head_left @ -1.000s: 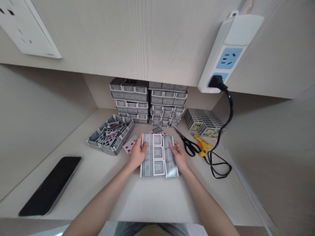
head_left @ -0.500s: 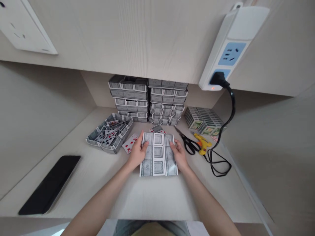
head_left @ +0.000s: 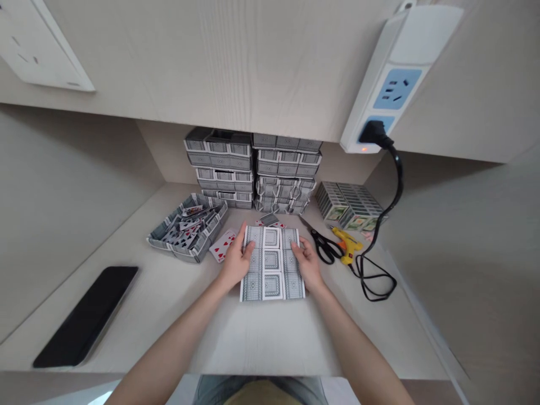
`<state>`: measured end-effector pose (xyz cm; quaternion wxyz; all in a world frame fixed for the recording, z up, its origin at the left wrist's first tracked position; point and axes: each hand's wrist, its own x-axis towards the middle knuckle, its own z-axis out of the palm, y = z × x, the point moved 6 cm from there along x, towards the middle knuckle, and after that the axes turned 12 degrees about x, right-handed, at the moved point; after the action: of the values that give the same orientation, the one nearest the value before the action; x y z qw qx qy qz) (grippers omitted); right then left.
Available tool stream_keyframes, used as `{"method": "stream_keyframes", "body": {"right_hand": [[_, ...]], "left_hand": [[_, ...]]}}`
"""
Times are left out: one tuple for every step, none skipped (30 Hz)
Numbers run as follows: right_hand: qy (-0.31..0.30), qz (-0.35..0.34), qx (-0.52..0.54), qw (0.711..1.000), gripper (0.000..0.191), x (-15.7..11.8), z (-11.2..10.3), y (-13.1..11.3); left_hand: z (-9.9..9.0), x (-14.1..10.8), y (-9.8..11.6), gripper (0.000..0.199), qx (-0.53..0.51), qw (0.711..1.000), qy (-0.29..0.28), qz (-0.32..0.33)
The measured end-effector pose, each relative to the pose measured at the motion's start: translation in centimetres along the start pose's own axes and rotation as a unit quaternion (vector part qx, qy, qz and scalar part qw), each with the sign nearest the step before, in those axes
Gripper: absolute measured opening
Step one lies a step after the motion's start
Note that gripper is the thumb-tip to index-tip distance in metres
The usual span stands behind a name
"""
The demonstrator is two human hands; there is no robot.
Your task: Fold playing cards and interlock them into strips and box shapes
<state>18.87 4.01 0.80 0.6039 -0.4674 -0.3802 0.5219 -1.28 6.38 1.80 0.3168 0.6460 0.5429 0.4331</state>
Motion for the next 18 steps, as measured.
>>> {"method": "stream_keyframes", "body": {"right_hand": [[0.0, 0.002, 0.006, 1.0, 0.051, 0.0, -0.01, 0.04], [0.002, 0.003, 0.012, 1.0, 0.05, 0.02, -0.04, 0.1], [0.004, 0.005, 0.017, 1.0, 0.05, 0.04, -0.07, 0.16], [0.006, 0.006, 0.022, 1.0, 0.05, 0.06, -0.11, 0.22], [0.006, 0.007, 0.027, 1.0, 0.049, 0.09, -0.12, 0.28], [0.006, 0.008, 0.032, 0.999, 0.048, 0.11, -0.11, 0.32], [0.004, 0.008, 0.037, 0.999, 0.047, 0.12, -0.09, 0.35], [0.002, 0.006, 0.042, 0.999, 0.046, 0.13, -0.07, 0.34], [0.001, 0.003, 0.044, 0.999, 0.045, 0.12, -0.06, 0.32], [0.0, 0.001, 0.046, 0.999, 0.044, 0.11, -0.04, 0.29], [-0.001, 0.0, 0.047, 0.999, 0.044, 0.09, -0.03, 0.26], [-0.003, -0.002, 0.047, 0.999, 0.043, 0.06, -0.01, 0.23], [-0.005, -0.002, 0.047, 0.999, 0.042, 0.03, 0.02, 0.2], [-0.007, -0.003, 0.046, 0.999, 0.042, 0.01, 0.03, 0.17], [-0.007, -0.004, 0.044, 0.999, 0.041, -0.01, 0.05, 0.14], [-0.006, -0.004, 0.04, 0.999, 0.041, -0.03, 0.05, 0.11], [-0.005, -0.004, 0.036, 0.999, 0.042, -0.04, 0.03, 0.08], [-0.003, -0.002, 0.031, 0.999, 0.042, -0.04, 0.02, 0.08]], "left_hand": [[-0.05, -0.03, 0.11, 0.061, 0.003, 1.0, 0.003, 0.005], [-0.09, -0.06, 0.2, 0.06, 0.006, 1.0, 0.006, 0.009], [-0.11, -0.07, 0.25, 0.059, 0.007, 1.0, 0.008, 0.011], [-0.11, -0.08, 0.26, 0.059, 0.008, 1.0, 0.008, 0.012], [-0.08, -0.07, 0.22, 0.059, 0.006, 1.0, 0.006, 0.01], [-0.03, -0.05, 0.15, 0.059, 0.003, 1.0, 0.003, 0.007], [0.04, -0.01, 0.06, 0.059, 0.0, 1.0, -0.001, 0.005], [0.07, 0.02, -0.04, 0.059, -0.003, 1.0, -0.004, 0.003], [0.1, 0.06, -0.12, 0.06, -0.005, 1.0, -0.005, 0.002], [0.12, 0.09, -0.19, 0.06, -0.006, 1.0, -0.006, 0.001], [0.12, 0.1, -0.23, 0.06, -0.007, 1.0, -0.006, 0.001], [0.13, 0.1, -0.25, 0.06, -0.008, 1.0, -0.007, 0.001], [0.14, 0.08, -0.24, 0.06, -0.01, 1.0, -0.009, 0.0], [0.15, 0.05, -0.19, 0.061, -0.011, 1.0, -0.011, 0.001], [0.15, 0.01, -0.11, 0.061, -0.011, 1.0, -0.013, 0.002], [0.13, -0.03, -0.01, 0.061, -0.01, 1.0, -0.014, 0.004], [0.12, -0.07, 0.1, 0.061, -0.008, 1.0, -0.015, 0.007], [0.1, -0.1, 0.21, 0.06, -0.007, 1.0, -0.015, 0.01]]}}
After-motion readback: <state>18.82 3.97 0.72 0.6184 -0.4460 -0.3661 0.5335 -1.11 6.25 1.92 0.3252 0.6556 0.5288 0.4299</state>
